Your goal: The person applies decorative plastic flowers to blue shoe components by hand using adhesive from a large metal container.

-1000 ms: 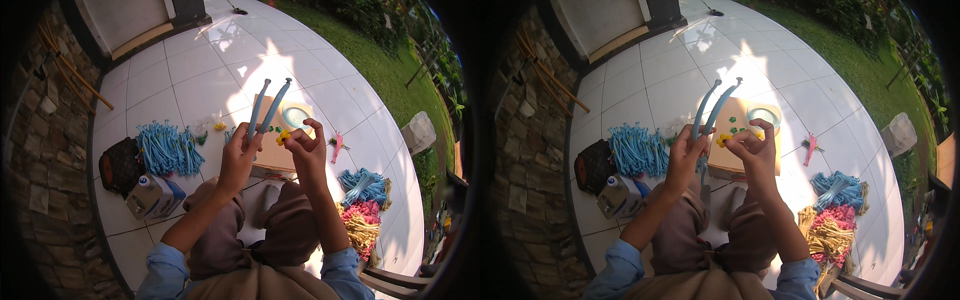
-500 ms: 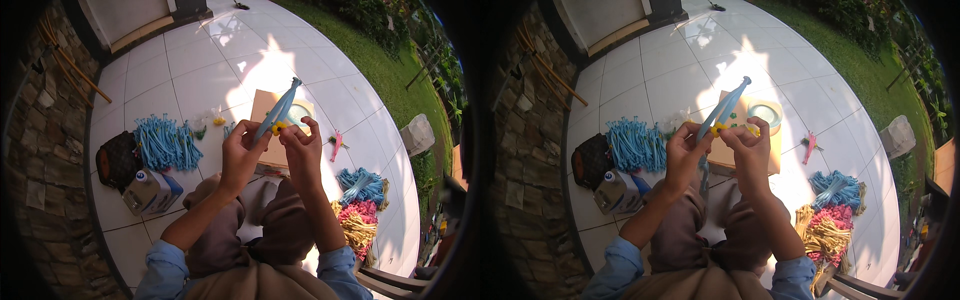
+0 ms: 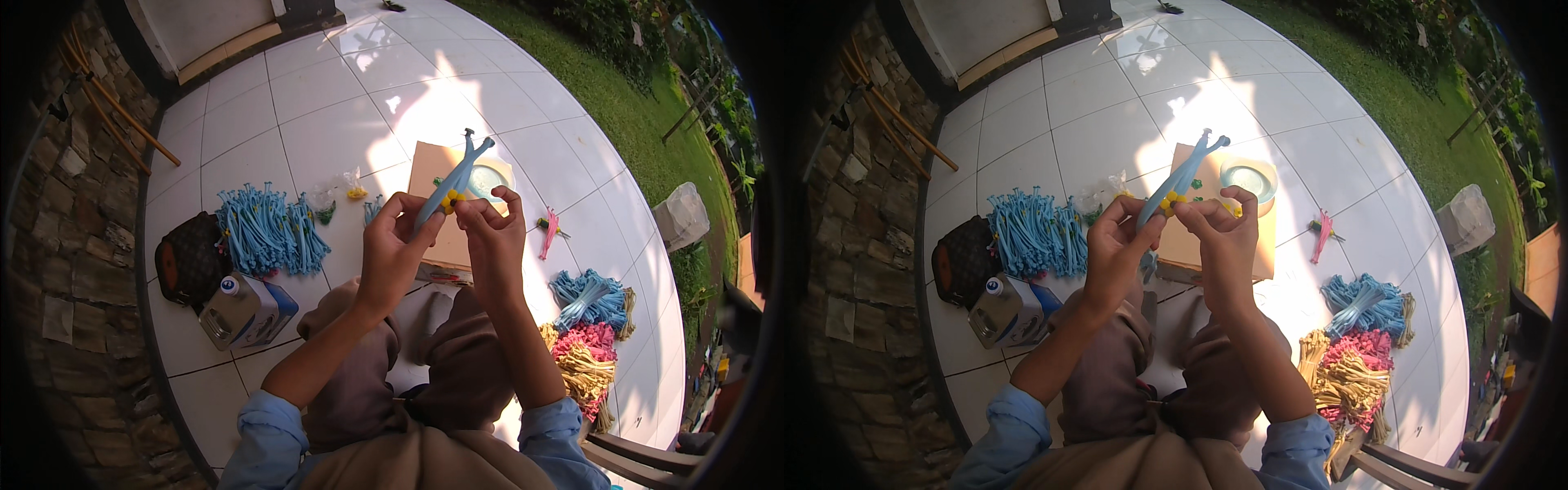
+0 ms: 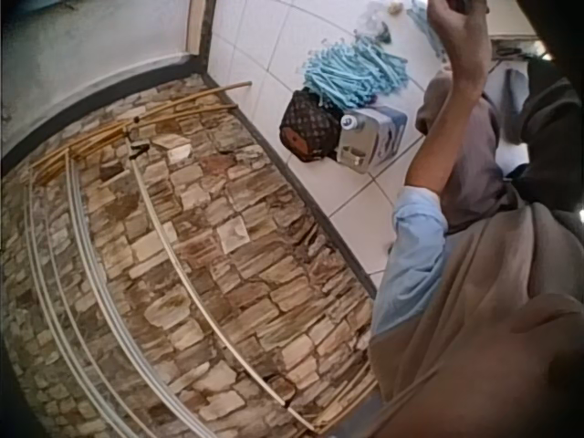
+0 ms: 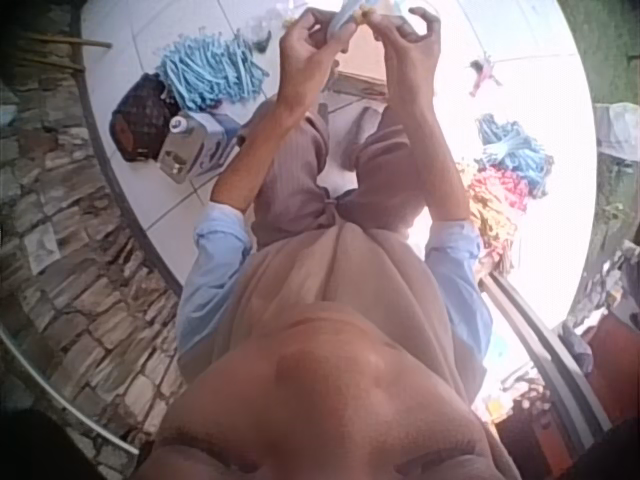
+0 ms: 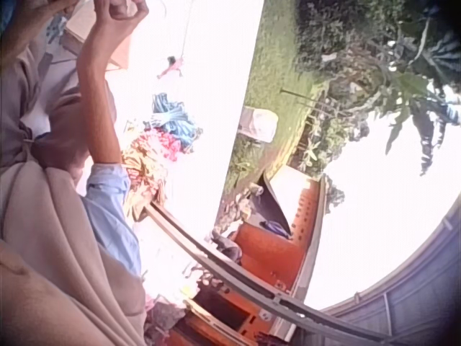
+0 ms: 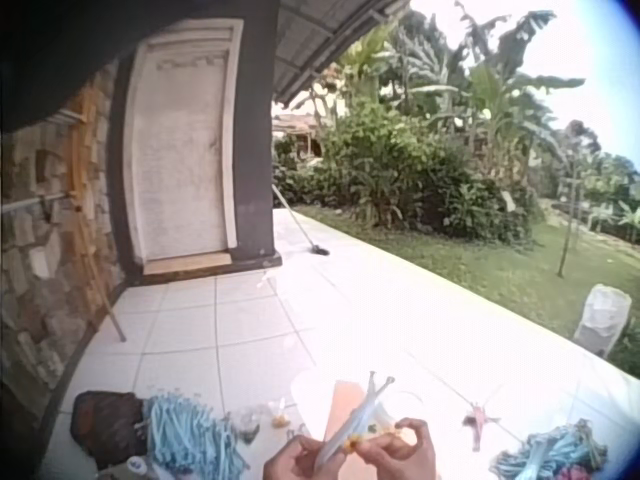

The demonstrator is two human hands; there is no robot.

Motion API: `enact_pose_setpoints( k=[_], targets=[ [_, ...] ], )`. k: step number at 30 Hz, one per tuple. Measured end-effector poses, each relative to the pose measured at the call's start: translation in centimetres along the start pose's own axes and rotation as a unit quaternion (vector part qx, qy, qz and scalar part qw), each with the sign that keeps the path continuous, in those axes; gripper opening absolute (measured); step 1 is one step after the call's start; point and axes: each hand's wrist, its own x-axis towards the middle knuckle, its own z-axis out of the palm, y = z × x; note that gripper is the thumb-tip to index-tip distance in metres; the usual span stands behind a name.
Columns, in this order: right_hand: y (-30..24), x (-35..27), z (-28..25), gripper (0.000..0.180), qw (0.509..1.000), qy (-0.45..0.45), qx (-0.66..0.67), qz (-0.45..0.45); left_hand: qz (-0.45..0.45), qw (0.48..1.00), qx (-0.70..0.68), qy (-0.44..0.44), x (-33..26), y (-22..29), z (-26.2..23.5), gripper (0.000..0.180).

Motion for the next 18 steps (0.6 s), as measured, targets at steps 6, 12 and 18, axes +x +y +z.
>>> enact_pose_setpoints(
  k=[6,12,18],
  targets=[
    [0.06,-0.16,0.16,0.050,0.999,0.012,-0.023,-0.019,-0.008,1.000,-0.001,-0.016,0.11,0.01,-0.17,0.012],
    [0.32,-0.02,0.03,0.055,0.992,-0.013,-0.116,-0.040,-0.022,0.998,0.028,-0.059,0.46,0.10,-0.74,0.014],
    [-0.38,0.41,0.38,0.064,0.997,-0.055,-0.031,-0.040,-0.001,0.999,-0.041,-0.029,0.45,-0.63,-0.39,0.028]
  ],
)
